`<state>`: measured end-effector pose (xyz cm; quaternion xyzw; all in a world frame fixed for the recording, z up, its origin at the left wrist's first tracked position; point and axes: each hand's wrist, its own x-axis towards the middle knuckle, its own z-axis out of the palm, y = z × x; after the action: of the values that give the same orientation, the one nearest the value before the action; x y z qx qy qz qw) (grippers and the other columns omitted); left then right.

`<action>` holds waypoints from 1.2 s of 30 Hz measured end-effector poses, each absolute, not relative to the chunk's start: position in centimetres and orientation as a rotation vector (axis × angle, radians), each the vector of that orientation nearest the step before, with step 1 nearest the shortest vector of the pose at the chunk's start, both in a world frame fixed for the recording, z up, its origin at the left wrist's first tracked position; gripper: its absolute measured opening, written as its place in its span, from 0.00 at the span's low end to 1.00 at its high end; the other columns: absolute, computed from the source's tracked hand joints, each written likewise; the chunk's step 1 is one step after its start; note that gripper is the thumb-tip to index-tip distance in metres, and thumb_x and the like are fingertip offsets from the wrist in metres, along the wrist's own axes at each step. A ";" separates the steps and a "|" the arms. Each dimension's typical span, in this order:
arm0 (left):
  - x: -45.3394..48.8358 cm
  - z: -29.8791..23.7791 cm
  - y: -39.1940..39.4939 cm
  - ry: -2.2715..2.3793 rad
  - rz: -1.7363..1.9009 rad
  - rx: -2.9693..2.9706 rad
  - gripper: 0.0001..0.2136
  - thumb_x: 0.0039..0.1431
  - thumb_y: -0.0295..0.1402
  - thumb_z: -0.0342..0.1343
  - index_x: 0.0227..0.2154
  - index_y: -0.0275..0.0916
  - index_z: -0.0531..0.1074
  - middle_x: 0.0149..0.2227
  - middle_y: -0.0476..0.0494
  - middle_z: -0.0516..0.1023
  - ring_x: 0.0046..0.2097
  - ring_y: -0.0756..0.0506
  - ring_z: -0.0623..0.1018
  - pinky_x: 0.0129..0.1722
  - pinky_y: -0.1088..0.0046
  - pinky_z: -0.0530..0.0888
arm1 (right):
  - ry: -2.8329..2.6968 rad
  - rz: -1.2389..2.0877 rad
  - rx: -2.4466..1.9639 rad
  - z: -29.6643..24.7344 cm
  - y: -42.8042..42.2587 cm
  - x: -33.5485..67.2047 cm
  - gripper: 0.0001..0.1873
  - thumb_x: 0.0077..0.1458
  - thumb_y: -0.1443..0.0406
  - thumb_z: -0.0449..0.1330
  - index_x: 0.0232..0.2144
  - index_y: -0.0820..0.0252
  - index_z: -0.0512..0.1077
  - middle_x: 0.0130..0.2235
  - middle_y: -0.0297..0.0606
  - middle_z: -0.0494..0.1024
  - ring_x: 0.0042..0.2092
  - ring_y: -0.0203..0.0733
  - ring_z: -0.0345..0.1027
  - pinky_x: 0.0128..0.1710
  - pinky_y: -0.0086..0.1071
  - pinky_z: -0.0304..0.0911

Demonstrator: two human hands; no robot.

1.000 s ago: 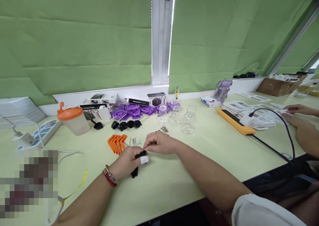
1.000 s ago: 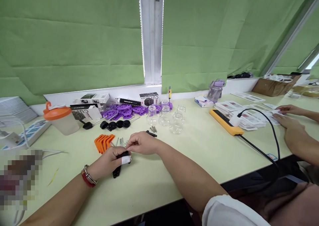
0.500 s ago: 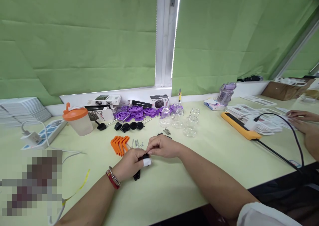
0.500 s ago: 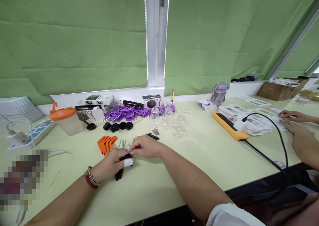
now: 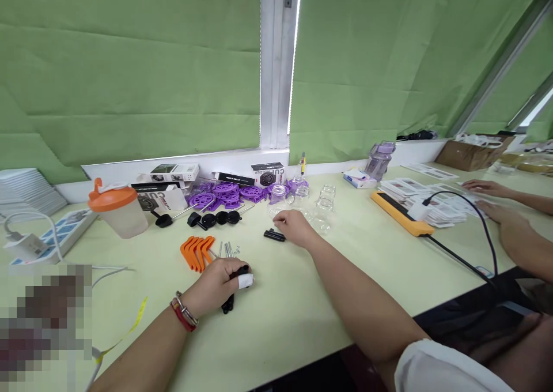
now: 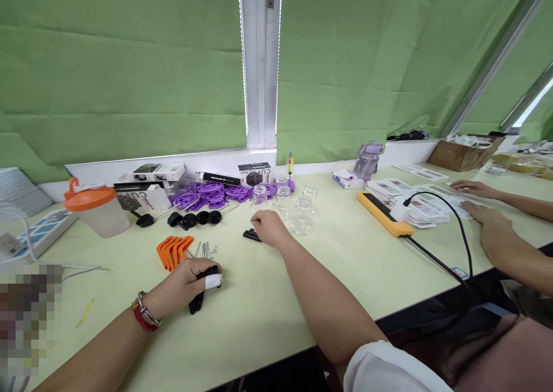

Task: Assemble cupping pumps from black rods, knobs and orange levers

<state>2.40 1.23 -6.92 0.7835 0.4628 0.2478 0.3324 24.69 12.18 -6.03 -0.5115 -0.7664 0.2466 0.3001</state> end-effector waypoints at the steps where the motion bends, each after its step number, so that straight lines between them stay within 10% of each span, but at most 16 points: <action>1: 2.4 -6.9 1.2 1.210 0.647 2.041 0.17 0.56 0.46 0.52 0.28 0.36 0.74 0.25 0.47 0.69 0.28 0.50 0.68 0.29 0.76 0.68 | -1.996 0.574 -1.511 -6.4 13.0 25.3 0.09 0.53 0.70 0.56 0.32 0.61 0.77 0.36 0.41 0.78 0.36 0.40 0.69 0.36 0.30 0.61; 23: 2.3 -7.2 1.3 1.219 0.609 2.018 0.15 0.56 0.44 0.53 0.31 0.37 0.75 0.30 0.45 0.74 0.32 0.48 0.71 0.34 0.74 0.69 | -2.054 0.530 -1.684 -7.6 14.7 26.6 0.20 0.47 0.74 0.57 0.44 0.63 0.74 0.43 0.49 0.75 0.43 0.47 0.69 0.37 0.32 0.59; 36: 2.4 -7.0 1.2 1.235 0.607 2.034 0.14 0.57 0.41 0.51 0.25 0.36 0.71 0.23 0.50 0.66 0.26 0.52 0.65 0.28 0.76 0.65 | -2.115 1.358 -0.490 -5.3 7.1 21.4 0.13 0.54 0.66 0.58 0.42 0.60 0.65 0.33 0.32 0.68 0.26 0.28 0.54 0.27 0.25 0.55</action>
<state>2.43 1.25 -6.97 0.7801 0.4735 0.2328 0.3361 21.38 7.08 -5.27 -0.1832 -0.7913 0.5080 0.2867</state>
